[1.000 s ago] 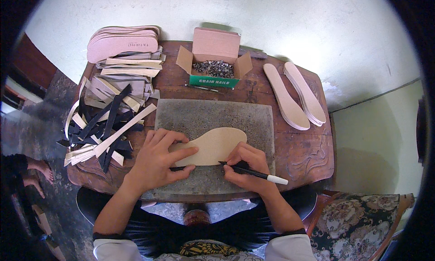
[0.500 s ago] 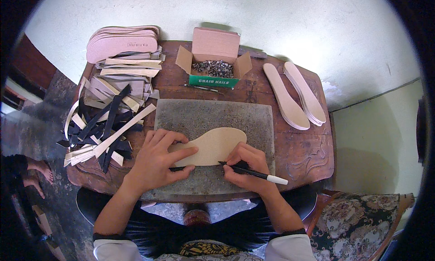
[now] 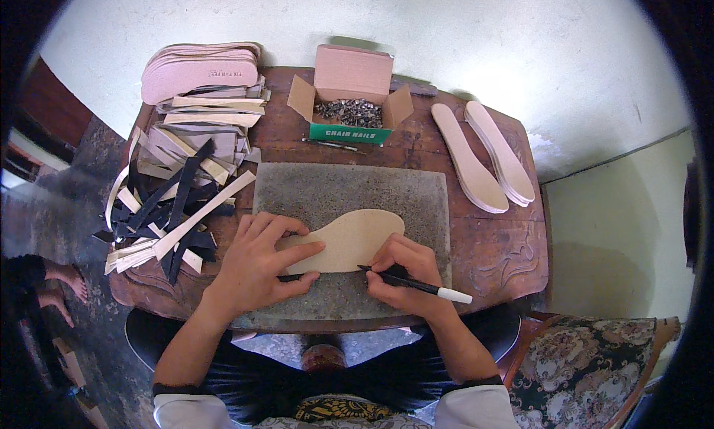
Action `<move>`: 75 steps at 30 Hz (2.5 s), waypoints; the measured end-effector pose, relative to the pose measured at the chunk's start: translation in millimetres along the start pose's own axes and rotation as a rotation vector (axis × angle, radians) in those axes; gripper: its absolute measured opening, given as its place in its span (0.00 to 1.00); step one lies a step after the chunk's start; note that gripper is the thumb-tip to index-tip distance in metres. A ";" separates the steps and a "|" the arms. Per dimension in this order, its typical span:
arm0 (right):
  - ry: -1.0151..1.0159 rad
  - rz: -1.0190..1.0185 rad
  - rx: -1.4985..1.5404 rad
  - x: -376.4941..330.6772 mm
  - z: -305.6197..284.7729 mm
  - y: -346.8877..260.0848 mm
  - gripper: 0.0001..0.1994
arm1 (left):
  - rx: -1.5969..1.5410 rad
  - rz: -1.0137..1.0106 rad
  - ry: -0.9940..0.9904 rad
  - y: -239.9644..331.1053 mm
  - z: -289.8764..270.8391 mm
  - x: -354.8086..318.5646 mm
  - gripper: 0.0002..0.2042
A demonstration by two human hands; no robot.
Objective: The person sits on the floor and uses a black marker to draw lines on the edges of beige shoe insoles. They handle the insoles one by one, marking them on a grey mat and placing them aside.
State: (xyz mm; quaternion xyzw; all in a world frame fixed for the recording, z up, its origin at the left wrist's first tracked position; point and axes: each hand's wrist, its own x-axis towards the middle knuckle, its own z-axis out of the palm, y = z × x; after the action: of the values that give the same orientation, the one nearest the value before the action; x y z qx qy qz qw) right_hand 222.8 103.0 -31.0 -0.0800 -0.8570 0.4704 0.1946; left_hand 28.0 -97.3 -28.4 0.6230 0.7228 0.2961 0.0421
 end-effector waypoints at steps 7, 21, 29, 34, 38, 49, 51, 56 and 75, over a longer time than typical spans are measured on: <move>-0.001 0.000 0.008 -0.3 0.0 0.8 0.10 | -0.007 0.004 -0.001 -0.4 -0.6 0.2 0.21; -0.009 0.001 0.008 1.7 -1.3 -2.1 0.11 | 0.004 0.002 0.001 -0.3 -0.1 0.4 0.21; -0.009 0.004 0.024 1.2 -1.3 -2.0 0.11 | -0.004 -0.005 -0.003 -0.6 0.8 0.2 0.21; -0.022 0.027 0.044 0.6 -1.7 -1.6 0.10 | -0.002 0.006 0.008 -0.8 0.8 0.0 0.21; -0.018 -0.001 0.015 1.5 -2.1 0.3 0.11 | 0.001 0.005 0.006 -0.3 0.2 0.9 0.21; 0.055 0.000 0.020 4.6 -9.8 6.2 0.11 | 0.009 0.017 0.011 -1.5 0.3 0.2 0.21; 0.043 -0.011 0.027 4.1 -9.9 7.5 0.11 | 0.001 0.011 0.007 -1.0 0.3 0.4 0.21; 0.012 -0.036 0.048 4.6 -11.6 7.7 0.10 | 0.006 0.008 0.000 -0.4 0.0 0.5 0.21; -0.027 -0.022 0.041 5.1 -11.4 6.5 0.11 | -0.009 0.007 0.002 -0.3 -0.2 1.3 0.21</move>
State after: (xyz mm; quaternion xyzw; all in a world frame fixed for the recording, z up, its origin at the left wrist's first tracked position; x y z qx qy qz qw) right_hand 222.4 117.0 -29.6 -0.0600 -0.8507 0.4866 0.1897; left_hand 27.3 -96.2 -28.0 0.6250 0.7193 0.3003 0.0433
